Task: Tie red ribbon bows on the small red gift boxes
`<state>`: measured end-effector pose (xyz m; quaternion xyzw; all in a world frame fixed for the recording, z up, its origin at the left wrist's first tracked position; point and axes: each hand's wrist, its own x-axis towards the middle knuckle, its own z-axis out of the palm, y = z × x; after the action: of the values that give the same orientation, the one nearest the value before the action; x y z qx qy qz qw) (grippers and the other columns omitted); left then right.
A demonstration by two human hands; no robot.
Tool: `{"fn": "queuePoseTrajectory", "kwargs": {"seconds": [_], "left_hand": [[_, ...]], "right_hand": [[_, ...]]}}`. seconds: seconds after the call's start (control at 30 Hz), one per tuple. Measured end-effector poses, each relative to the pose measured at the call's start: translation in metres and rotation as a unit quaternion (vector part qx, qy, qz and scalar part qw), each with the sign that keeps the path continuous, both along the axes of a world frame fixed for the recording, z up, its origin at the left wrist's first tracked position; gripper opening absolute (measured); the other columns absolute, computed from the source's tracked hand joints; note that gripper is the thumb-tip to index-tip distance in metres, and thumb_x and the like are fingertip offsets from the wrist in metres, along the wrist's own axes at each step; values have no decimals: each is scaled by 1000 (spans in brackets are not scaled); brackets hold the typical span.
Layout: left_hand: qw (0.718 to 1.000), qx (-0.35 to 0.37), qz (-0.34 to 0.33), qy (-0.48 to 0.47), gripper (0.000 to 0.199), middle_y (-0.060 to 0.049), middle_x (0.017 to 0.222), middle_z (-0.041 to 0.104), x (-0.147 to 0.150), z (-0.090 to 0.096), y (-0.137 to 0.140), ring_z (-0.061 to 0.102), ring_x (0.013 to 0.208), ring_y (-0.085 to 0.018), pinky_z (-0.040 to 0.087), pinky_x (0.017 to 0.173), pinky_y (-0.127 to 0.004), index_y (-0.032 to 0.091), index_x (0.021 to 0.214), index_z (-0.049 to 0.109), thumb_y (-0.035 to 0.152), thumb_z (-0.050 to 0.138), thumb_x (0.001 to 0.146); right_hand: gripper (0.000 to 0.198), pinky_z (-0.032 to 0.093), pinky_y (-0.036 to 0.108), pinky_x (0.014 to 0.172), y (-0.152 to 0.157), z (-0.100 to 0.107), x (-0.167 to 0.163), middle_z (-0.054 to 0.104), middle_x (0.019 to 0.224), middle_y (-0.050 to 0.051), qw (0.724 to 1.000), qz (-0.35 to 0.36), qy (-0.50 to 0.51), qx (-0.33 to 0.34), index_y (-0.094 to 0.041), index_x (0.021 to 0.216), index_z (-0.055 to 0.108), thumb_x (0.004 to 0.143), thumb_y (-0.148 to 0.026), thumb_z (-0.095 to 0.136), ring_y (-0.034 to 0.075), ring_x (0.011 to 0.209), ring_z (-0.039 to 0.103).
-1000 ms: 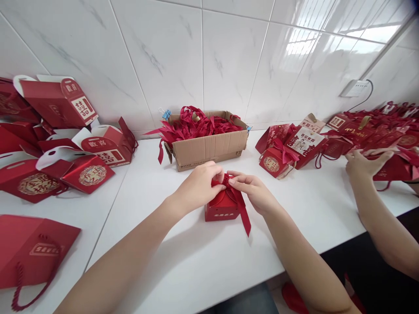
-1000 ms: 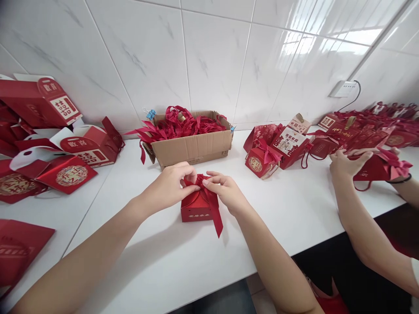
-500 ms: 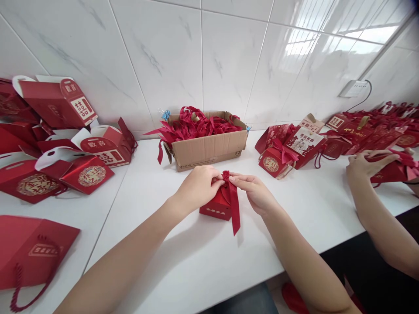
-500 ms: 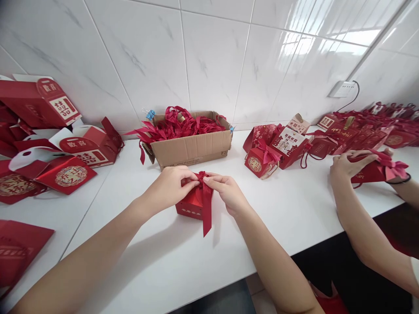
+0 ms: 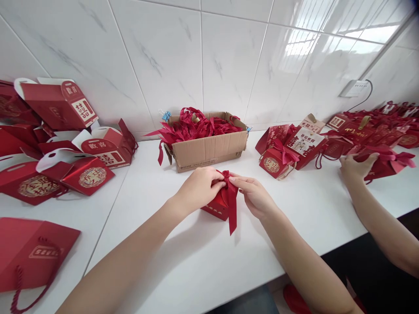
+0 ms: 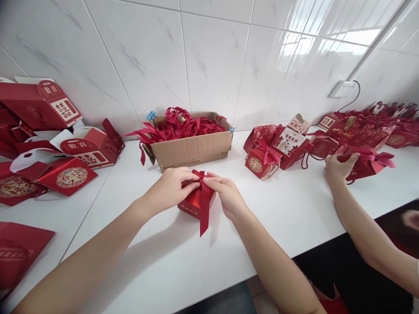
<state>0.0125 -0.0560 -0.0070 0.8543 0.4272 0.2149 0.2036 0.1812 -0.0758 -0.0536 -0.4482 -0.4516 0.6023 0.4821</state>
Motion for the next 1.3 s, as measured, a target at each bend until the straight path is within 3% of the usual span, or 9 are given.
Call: {"fn": "queuePoseTrajectory", "kwargs": {"seconds": [0.23,0.43,0.67,0.77,0.9,1.07,1.3], "left_hand": [[997,38,62,16,26,-1,63,62,6,-4,-2,53,59,-14,36,54,-27,19,65,69,18,49,83],[989,91,82,79,27,-3,67,62,11,-7,-7,55,67,-17,35,55,-28,17,59,60,19,47,82],[990,110,75,52,24,-2,68,63,12,-15,0,57,70,-17,37,56,-27,18,65,65,17,48,81],[993,101,58,23,24,-2,66,63,8,-13,5,56,63,-14,38,55,-26,18,66,68,16,49,80],[997,66,32,-4,22,-1,66,65,-1,-4,7,57,59,-13,40,55,-25,19,67,70,15,51,77],[999,25,31,5,22,0,69,66,-6,3,4,58,63,-13,42,56,-25,18,69,69,15,49,76],[999,10,22,23,18,0,70,65,-7,6,2,57,62,-13,42,55,-24,18,66,65,17,49,75]], "right_hand": [[23,31,38,104,-2,-1,0,69,105,5,999,12,9,36,-21,70,75,78,-41,67,25,113,51],[21,32,41,104,-1,-1,-1,70,98,6,999,2,-8,38,-21,74,76,76,-40,68,26,111,53],[21,31,42,106,0,0,0,59,125,8,991,-67,-102,49,-23,70,74,73,-42,69,29,128,43],[20,33,43,104,0,2,1,53,133,8,985,-78,-143,49,-22,67,72,73,-41,69,29,131,40],[23,34,43,104,0,4,3,49,137,8,983,-39,-171,44,-22,66,70,75,-43,67,29,129,43],[29,33,43,105,0,5,5,54,130,9,972,-40,-217,77,-20,58,63,76,-42,66,28,128,44],[28,34,43,103,3,5,13,55,129,9,964,-14,-242,109,-20,61,61,79,-41,62,27,123,49]]}}
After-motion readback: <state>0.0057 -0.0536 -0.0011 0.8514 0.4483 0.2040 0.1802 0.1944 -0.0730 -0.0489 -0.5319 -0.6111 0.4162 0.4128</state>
